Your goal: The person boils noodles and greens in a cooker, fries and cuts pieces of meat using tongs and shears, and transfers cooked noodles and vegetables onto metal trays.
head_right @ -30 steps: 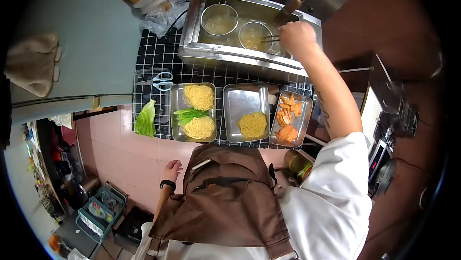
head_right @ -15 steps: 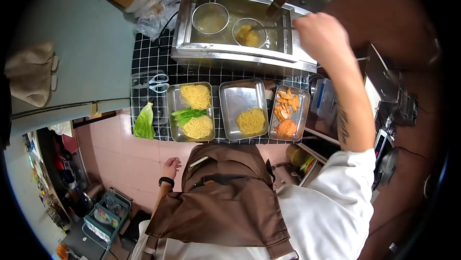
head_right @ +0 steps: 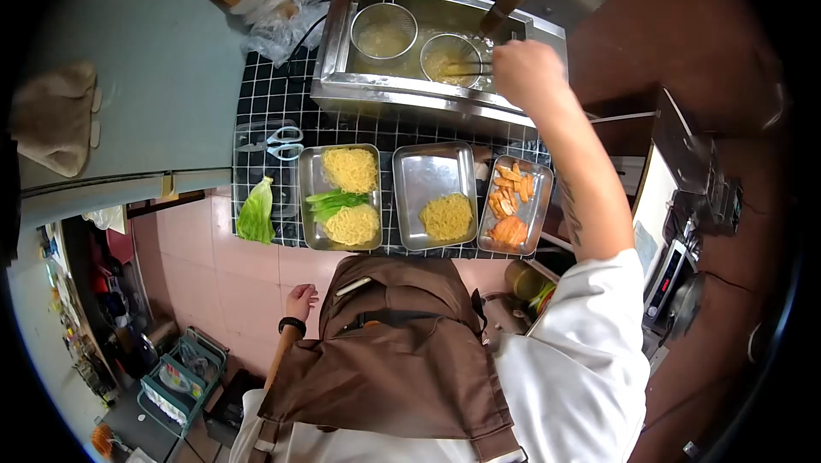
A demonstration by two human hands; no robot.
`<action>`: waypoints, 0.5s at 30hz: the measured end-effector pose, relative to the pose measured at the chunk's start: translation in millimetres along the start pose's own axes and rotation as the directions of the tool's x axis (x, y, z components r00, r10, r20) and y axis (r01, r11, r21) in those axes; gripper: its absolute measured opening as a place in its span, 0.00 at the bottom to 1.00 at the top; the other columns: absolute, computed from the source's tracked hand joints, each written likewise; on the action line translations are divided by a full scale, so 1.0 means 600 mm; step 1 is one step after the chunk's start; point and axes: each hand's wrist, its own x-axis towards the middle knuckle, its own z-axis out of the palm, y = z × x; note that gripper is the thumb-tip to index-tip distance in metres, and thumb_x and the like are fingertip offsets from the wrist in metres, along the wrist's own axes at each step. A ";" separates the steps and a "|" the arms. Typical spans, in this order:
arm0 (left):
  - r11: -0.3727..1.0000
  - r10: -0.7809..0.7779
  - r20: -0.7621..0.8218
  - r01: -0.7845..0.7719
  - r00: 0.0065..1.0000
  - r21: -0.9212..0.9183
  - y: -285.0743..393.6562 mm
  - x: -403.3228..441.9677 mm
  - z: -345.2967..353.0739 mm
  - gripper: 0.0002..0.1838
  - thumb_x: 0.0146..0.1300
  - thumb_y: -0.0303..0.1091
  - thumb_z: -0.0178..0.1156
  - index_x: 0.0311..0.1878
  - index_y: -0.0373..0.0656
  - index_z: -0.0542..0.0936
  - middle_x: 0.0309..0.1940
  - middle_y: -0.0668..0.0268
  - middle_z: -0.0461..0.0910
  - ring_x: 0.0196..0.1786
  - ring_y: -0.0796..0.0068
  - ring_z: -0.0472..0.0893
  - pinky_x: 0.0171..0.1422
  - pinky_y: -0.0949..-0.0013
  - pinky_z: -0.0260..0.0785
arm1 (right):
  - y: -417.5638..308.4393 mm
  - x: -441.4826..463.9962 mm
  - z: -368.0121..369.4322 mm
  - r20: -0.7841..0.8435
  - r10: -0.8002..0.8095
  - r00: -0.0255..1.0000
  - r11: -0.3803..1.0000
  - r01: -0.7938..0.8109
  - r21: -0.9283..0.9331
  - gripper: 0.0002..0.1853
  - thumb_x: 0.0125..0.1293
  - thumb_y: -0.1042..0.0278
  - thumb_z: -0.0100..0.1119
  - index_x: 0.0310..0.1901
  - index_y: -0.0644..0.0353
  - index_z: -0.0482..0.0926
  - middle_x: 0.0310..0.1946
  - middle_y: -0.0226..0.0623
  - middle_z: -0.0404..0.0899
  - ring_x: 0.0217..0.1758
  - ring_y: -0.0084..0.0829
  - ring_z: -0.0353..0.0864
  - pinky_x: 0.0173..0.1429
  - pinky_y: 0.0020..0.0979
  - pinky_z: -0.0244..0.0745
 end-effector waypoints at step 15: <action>0.999 0.007 0.052 -0.008 0.999 0.032 -0.014 0.021 0.015 0.19 0.67 0.45 0.63 0.49 0.37 0.82 0.36 0.64 0.85 0.34 0.74 0.84 0.35 0.71 0.74 | 0.148 -0.218 -0.110 -0.596 0.096 0.797 0.989 -0.006 0.151 0.10 0.67 0.70 0.59 0.47 0.63 0.83 0.42 0.45 0.85 0.43 0.48 0.85 0.48 0.42 0.80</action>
